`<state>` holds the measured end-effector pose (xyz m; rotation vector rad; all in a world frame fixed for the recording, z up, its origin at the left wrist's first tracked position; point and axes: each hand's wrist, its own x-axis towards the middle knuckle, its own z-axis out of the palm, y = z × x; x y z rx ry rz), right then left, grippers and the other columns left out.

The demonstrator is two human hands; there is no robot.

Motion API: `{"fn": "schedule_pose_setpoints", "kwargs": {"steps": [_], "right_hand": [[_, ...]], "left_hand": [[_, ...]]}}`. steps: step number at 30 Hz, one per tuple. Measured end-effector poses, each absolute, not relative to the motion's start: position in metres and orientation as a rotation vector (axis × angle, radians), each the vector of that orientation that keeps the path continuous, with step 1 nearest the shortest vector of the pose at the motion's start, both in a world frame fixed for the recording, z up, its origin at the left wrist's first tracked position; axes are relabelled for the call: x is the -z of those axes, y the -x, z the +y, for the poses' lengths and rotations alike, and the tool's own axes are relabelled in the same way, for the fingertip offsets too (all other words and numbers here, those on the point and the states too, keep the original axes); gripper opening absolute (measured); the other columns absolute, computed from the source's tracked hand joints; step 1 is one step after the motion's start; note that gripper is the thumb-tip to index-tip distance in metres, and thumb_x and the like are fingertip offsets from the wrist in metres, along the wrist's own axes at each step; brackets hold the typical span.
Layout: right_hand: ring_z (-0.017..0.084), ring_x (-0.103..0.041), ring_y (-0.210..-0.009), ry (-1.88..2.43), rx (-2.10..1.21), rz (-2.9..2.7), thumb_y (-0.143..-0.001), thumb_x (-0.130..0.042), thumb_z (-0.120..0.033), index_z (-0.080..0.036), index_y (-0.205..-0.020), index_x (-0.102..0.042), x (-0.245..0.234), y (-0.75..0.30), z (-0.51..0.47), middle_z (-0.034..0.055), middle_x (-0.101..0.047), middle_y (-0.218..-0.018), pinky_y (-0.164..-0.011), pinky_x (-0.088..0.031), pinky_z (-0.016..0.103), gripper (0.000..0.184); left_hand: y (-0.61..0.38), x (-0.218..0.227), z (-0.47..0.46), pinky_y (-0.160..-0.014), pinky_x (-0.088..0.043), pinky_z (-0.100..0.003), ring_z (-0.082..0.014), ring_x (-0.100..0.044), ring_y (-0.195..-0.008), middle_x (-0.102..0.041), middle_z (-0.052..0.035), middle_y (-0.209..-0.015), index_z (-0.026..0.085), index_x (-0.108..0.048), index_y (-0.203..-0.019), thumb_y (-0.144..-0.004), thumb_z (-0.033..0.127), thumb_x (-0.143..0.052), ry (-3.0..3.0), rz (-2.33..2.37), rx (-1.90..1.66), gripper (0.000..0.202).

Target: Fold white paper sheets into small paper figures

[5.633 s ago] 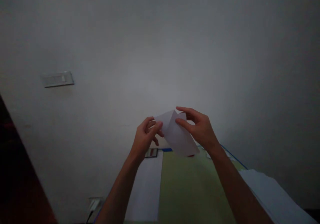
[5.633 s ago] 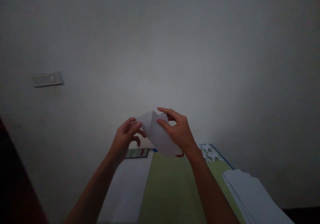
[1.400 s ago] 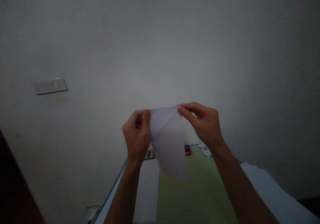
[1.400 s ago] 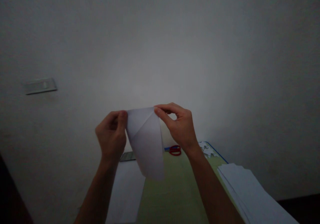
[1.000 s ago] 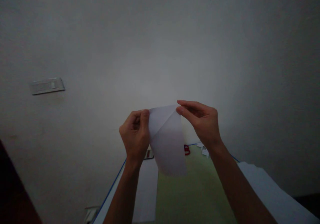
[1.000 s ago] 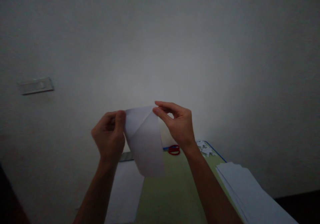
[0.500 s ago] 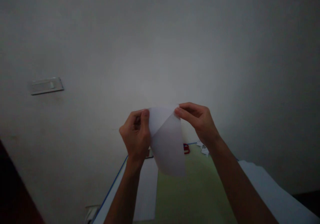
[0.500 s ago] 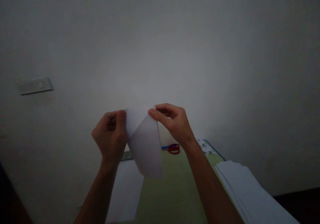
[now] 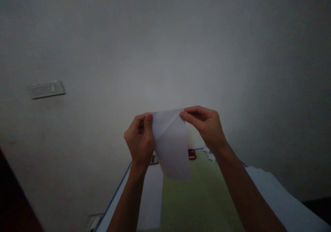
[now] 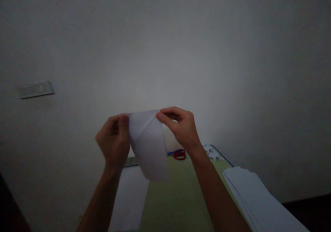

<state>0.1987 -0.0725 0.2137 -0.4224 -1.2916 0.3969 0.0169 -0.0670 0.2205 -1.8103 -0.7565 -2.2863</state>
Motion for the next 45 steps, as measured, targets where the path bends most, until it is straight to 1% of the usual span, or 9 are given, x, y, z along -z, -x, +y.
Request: {"fn": "schedule_pose_setpoints", "kwargs": {"steps": [7, 17, 21, 25, 29, 34, 36, 40, 45], "right_hand": [[0.017, -0.072, -0.075, 0.428, -0.412, -1.266, -0.072, -0.087, -0.032, -0.023, -0.08, -0.08, -0.2138, -0.1988, -0.0716, 0.0015, -0.079, -0.081, -0.077, -0.061, 0.033, 0.014], [0.017, -0.073, -0.076, 0.433, -0.432, -1.263, -0.07, -0.089, -0.033, -0.023, -0.081, -0.081, -0.2118, -0.2014, -0.0684, 0.0019, -0.079, -0.082, -0.079, -0.063, 0.035, 0.017], [0.017, -0.073, -0.075, 0.425, -0.468, -1.26, -0.069, -0.089, -0.032, -0.023, -0.081, -0.081, -0.2127, -0.2013, -0.0689, 0.0013, -0.079, -0.081, -0.077, -0.063, 0.033, 0.017], [0.017, -0.073, -0.075, 0.439, -0.448, -1.265, -0.069, -0.089, -0.033, -0.023, -0.081, -0.08, -0.2133, -0.2012, -0.07, 0.0015, -0.079, -0.081, -0.076, -0.063, 0.034, 0.018], [0.017, -0.072, -0.075, 0.438, -0.44, -1.269, -0.07, -0.088, -0.033, -0.023, -0.08, -0.08, -0.2129, -0.2006, -0.0704, 0.0011, -0.078, -0.08, -0.077, -0.062, 0.034, 0.016], [0.016, -0.07, -0.073, 0.443, -0.41, -1.265, -0.073, -0.086, -0.031, -0.023, -0.078, -0.079, -0.215, -0.1998, -0.0729, 0.0002, -0.077, -0.077, -0.073, -0.059, 0.032, 0.012], [0.015, -0.069, -0.074, 0.437, -0.395, -1.257, -0.075, -0.085, -0.03, -0.023, -0.078, -0.078, -0.2162, -0.1998, -0.0742, -0.0002, -0.077, -0.077, -0.073, -0.058, 0.031, 0.01], [0.015, -0.069, -0.076, 0.427, -0.387, -1.26, -0.078, -0.082, -0.03, -0.024, -0.078, -0.078, -0.2172, -0.2003, -0.0756, -0.0007, -0.077, -0.079, -0.075, -0.057, 0.03, 0.007], [0.015, -0.067, -0.074, 0.444, -0.357, -1.267, -0.08, -0.081, -0.032, -0.023, -0.076, -0.077, -0.2178, -0.2003, -0.0765, -0.0006, -0.075, -0.077, -0.073, -0.056, 0.03, 0.01]], "left_hand": [[-0.0166, -0.2183, -0.0626, -0.047, -0.037, -0.02, -0.0094, -0.051, -0.054, -0.061, 0.0016, -0.063, 0.017, -0.073, -0.084, -0.095, 0.038, -0.064, 1.865, -0.78, 2.357, 0.025], [-0.0166, -0.2197, -0.0624, -0.051, -0.043, -0.021, -0.0126, -0.06, -0.06, -0.069, -0.0021, -0.072, 0.017, -0.075, -0.088, -0.094, 0.039, -0.066, 1.906, -0.799, 2.368, 0.024], [-0.0167, -0.22, -0.0628, -0.052, -0.044, -0.021, -0.0127, -0.062, -0.061, -0.071, -0.0026, -0.073, 0.017, -0.075, -0.088, -0.094, 0.039, -0.066, 1.903, -0.801, 2.366, 0.024], [-0.0168, -0.2197, -0.0623, -0.052, -0.044, -0.021, -0.0126, -0.061, -0.061, -0.071, -0.0024, -0.073, 0.017, -0.075, -0.088, -0.094, 0.04, -0.066, 1.906, -0.802, 2.366, 0.025], [-0.0174, -0.2197, -0.0631, -0.05, -0.042, -0.021, -0.0119, -0.059, -0.059, -0.068, -0.0016, -0.071, 0.017, -0.075, -0.088, -0.094, 0.041, -0.066, 1.901, -0.803, 2.369, 0.026], [-0.0197, -0.2209, -0.0677, -0.046, -0.035, -0.02, -0.0101, -0.05, -0.053, -0.06, 0.0012, -0.062, 0.018, -0.072, -0.083, -0.095, 0.039, -0.065, 1.905, -0.817, 2.383, 0.026], [-0.0205, -0.2214, -0.0695, -0.045, -0.033, -0.021, -0.0097, -0.048, -0.052, -0.059, 0.0016, -0.061, 0.017, -0.072, -0.082, -0.095, 0.038, -0.065, 1.923, -0.82, 2.375, 0.025], [-0.021, -0.2217, -0.0709, -0.047, -0.035, -0.021, -0.01, -0.051, -0.054, -0.061, 0.0015, -0.063, 0.017, -0.072, -0.084, -0.096, 0.036, -0.063, 1.936, -0.8, 2.334, 0.024], [-0.0198, -0.2211, -0.0705, -0.05, -0.039, -0.021, -0.0114, -0.055, -0.057, -0.065, 0.0002, -0.066, 0.018, -0.072, -0.085, -0.096, 0.037, -0.063, 1.929, -0.8, 2.311, 0.024]]}}
